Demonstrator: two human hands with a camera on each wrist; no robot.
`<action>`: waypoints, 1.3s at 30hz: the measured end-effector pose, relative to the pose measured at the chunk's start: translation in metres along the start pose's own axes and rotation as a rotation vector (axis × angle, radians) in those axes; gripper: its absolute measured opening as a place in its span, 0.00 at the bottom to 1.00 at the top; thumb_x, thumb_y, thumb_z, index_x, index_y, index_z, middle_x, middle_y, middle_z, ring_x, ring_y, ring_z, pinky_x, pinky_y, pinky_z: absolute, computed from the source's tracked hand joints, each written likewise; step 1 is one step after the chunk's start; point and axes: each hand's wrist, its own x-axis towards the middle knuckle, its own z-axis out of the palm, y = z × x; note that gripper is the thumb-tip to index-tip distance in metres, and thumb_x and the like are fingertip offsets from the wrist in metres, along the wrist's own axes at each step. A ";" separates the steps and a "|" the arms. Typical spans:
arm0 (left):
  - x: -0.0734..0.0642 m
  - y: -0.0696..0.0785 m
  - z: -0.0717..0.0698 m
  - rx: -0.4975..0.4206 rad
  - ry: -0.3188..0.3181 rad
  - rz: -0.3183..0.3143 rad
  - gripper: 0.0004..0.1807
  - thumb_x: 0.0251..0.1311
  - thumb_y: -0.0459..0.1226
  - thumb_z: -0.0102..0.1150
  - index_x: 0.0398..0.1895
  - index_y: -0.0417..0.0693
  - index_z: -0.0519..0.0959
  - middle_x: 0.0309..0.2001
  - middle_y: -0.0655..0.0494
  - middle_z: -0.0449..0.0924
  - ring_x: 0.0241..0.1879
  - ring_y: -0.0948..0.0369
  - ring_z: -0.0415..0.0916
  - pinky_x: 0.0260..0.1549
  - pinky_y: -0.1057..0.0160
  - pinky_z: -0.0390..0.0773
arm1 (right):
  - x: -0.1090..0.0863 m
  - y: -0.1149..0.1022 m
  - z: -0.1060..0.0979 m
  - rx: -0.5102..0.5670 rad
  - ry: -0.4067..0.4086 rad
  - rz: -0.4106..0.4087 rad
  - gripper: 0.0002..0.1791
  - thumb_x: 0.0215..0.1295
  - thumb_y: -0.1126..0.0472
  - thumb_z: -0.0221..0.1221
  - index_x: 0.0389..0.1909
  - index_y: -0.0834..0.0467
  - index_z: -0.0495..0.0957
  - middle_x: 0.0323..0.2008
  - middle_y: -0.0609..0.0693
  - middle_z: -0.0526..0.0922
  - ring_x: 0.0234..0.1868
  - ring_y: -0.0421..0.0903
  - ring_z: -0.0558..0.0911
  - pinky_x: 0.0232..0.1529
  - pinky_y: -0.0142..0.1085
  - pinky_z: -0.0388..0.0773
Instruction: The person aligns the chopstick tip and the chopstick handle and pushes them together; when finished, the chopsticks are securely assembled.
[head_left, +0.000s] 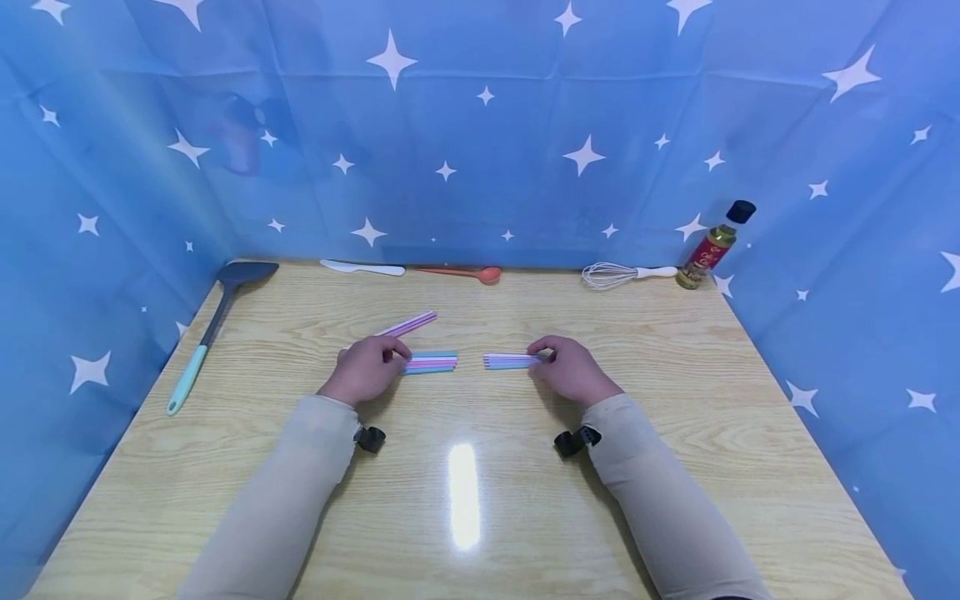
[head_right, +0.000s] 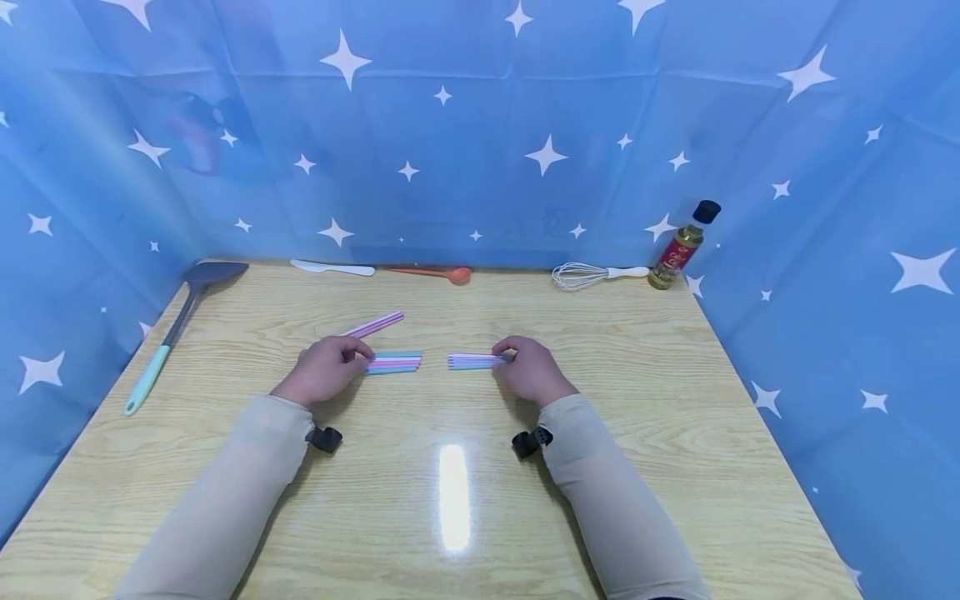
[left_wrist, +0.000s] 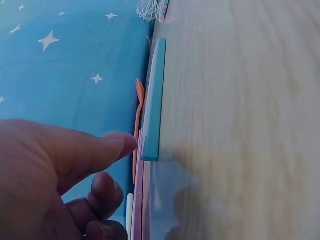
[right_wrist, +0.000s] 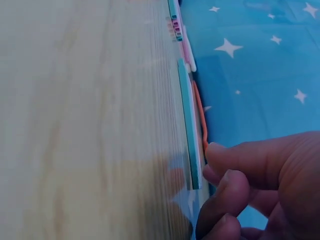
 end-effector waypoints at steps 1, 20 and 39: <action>0.000 0.000 0.000 0.006 -0.001 0.001 0.10 0.75 0.39 0.59 0.49 0.52 0.88 0.35 0.54 0.77 0.36 0.53 0.71 0.52 0.42 0.60 | 0.001 0.000 0.000 0.004 0.001 0.006 0.17 0.73 0.59 0.64 0.60 0.54 0.83 0.44 0.56 0.81 0.37 0.50 0.74 0.36 0.39 0.72; 0.001 -0.002 0.002 0.024 -0.017 0.000 0.07 0.73 0.37 0.61 0.49 0.51 0.85 0.34 0.54 0.78 0.33 0.55 0.72 0.59 0.37 0.62 | 0.004 0.005 0.001 0.006 0.023 0.029 0.11 0.73 0.61 0.63 0.53 0.56 0.86 0.43 0.56 0.80 0.39 0.51 0.75 0.36 0.39 0.72; 0.003 -0.001 0.002 0.039 -0.011 -0.041 0.04 0.71 0.38 0.63 0.43 0.49 0.83 0.35 0.54 0.80 0.36 0.54 0.75 0.52 0.44 0.67 | 0.005 0.003 0.004 0.032 0.047 0.016 0.03 0.70 0.64 0.65 0.41 0.58 0.83 0.34 0.52 0.79 0.33 0.49 0.75 0.32 0.39 0.72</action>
